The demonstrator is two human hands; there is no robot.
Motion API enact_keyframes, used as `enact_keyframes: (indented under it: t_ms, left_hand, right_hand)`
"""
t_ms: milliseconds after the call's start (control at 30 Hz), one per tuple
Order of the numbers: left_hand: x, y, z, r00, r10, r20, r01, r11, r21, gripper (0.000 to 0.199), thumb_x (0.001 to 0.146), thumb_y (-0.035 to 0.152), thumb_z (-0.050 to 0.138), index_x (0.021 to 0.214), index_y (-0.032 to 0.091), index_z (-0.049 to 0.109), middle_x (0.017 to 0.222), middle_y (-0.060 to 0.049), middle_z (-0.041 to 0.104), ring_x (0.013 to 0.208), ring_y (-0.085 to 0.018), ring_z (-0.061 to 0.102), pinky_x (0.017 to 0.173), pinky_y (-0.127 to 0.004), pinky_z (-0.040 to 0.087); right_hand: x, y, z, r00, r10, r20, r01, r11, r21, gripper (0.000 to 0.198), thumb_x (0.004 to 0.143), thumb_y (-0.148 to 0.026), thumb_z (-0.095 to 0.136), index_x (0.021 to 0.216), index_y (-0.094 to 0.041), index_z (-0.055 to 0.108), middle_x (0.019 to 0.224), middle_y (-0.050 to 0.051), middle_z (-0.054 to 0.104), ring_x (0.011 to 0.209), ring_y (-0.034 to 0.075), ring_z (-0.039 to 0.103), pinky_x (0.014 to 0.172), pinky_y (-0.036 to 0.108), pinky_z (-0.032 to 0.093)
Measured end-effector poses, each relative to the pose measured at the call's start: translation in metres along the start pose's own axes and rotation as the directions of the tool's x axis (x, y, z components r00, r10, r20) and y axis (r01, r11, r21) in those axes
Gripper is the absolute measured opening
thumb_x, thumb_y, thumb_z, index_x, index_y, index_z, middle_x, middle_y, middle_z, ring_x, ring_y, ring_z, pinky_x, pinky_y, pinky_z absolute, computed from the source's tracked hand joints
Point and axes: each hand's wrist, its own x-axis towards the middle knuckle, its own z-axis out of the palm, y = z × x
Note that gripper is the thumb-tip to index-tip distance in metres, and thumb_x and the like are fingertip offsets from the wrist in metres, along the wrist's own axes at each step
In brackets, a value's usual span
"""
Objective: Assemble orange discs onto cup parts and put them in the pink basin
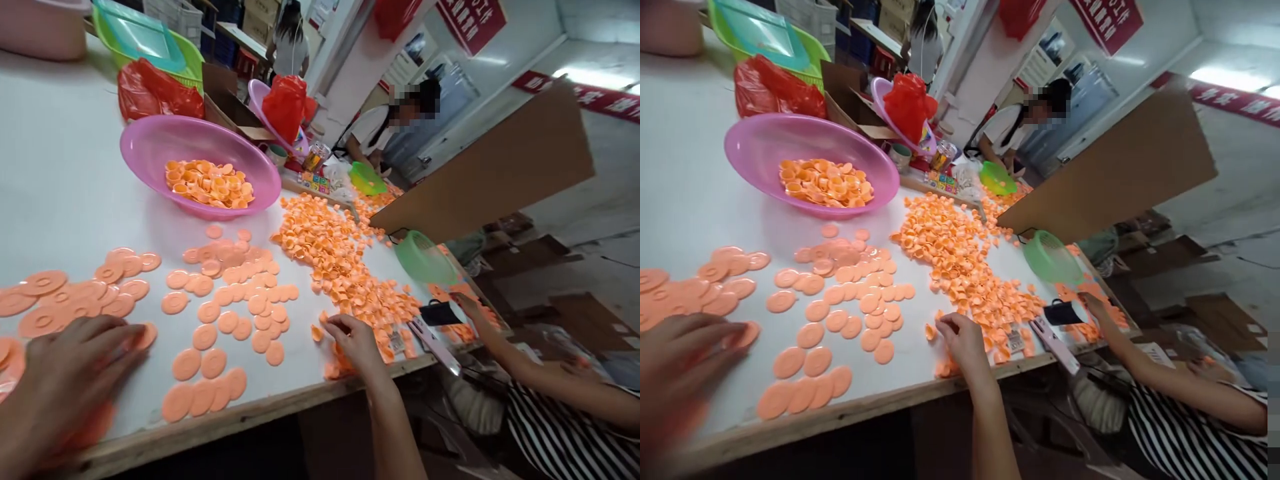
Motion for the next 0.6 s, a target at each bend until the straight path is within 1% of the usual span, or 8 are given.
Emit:
enact_keyframes:
  t_ms: [100,167,233,300,367,400,500,600]
  left_hand:
    - [-0.003,0.018,0.003,0.994,0.07,0.079,-0.067,0.997,-0.031,0.026,0.086,0.045,0.053,0.087,0.028,0.072,0.092,-0.002,0.069,0.083,-0.022,0.063,0.071,-0.035,0.043]
    - [-0.005,0.026,0.005,0.993,0.049,0.111,-0.049,0.999,-0.007,0.021,0.085,0.039,0.057,0.096,0.028,0.072,0.098,-0.003,0.068,0.089,-0.023,0.063,0.077,-0.037,0.042]
    - [-0.006,0.03,0.003,0.994,-0.009,0.105,0.006,1.0,0.023,0.026,0.083,0.035,0.06,0.106,0.027,0.069,0.106,-0.005,0.068,0.098,-0.025,0.062,0.083,-0.039,0.041]
    - [-0.007,0.03,0.0,0.993,-0.067,0.092,0.065,0.997,0.029,0.029,0.082,0.034,0.062,0.109,0.024,0.068,0.107,-0.006,0.067,0.101,-0.025,0.061,0.085,-0.04,0.039]
    - [-0.007,0.031,-0.004,0.988,-0.104,0.116,0.101,0.994,0.028,0.025,0.082,0.032,0.064,0.105,0.024,0.07,0.103,-0.004,0.067,0.099,-0.025,0.061,0.085,-0.04,0.037]
    - [-0.007,0.031,-0.005,0.985,-0.111,0.134,0.108,0.994,0.024,0.021,0.082,0.03,0.065,0.101,0.025,0.071,0.1,-0.003,0.067,0.097,-0.024,0.062,0.084,-0.04,0.036]
    - [-0.007,0.034,-0.004,0.983,-0.103,0.153,0.105,0.994,-0.005,0.013,0.084,0.027,0.064,0.094,0.025,0.072,0.094,-0.002,0.066,0.093,-0.022,0.061,0.083,-0.039,0.033]
    - [-0.007,0.036,-0.001,0.985,-0.081,0.154,0.086,0.996,-0.027,0.011,0.086,0.026,0.062,0.089,0.023,0.072,0.09,-0.002,0.066,0.09,-0.02,0.059,0.082,-0.038,0.033]
  right_hand:
    - [0.0,-0.002,0.013,0.999,-0.039,0.002,0.039,0.999,-0.034,0.023,0.074,-0.04,0.063,0.071,-0.019,0.071,0.068,0.007,0.069,0.065,0.023,0.062,0.062,0.032,0.046]
    - [0.004,-0.019,0.028,0.999,-0.051,0.008,0.051,0.999,0.008,0.023,0.075,-0.04,0.061,0.067,-0.02,0.07,0.062,0.006,0.067,0.059,0.022,0.061,0.057,0.032,0.045]
    - [0.006,-0.05,0.045,0.996,-0.055,0.069,0.043,0.986,0.159,0.023,0.078,-0.039,0.06,0.07,-0.02,0.069,0.058,0.004,0.065,0.052,0.02,0.059,0.052,0.03,0.045]
    - [0.006,-0.09,0.067,0.975,-0.111,0.19,0.04,0.938,0.343,0.02,0.08,-0.037,0.06,0.074,-0.02,0.067,0.056,0.001,0.063,0.047,0.016,0.057,0.048,0.027,0.044]
    - [0.004,-0.131,0.095,0.924,-0.227,0.307,0.065,0.886,0.46,0.013,0.08,-0.03,0.059,0.073,-0.02,0.064,0.059,0.0,0.063,0.046,0.014,0.056,0.046,0.024,0.043]
    - [0.003,-0.148,0.11,0.896,-0.279,0.345,0.089,0.875,0.476,0.01,0.079,-0.025,0.058,0.072,-0.02,0.062,0.061,-0.001,0.064,0.048,0.013,0.056,0.047,0.023,0.042]
    - [0.002,-0.181,0.151,0.847,-0.365,0.387,0.201,0.893,0.404,0.014,0.073,-0.009,0.054,0.064,-0.019,0.059,0.058,-0.002,0.061,0.053,0.012,0.056,0.05,0.022,0.038]
    - [0.0,-0.191,0.174,0.838,-0.389,0.384,0.292,0.912,0.287,0.018,0.068,-0.003,0.053,0.059,-0.019,0.055,0.053,-0.003,0.057,0.053,0.011,0.052,0.051,0.022,0.033]
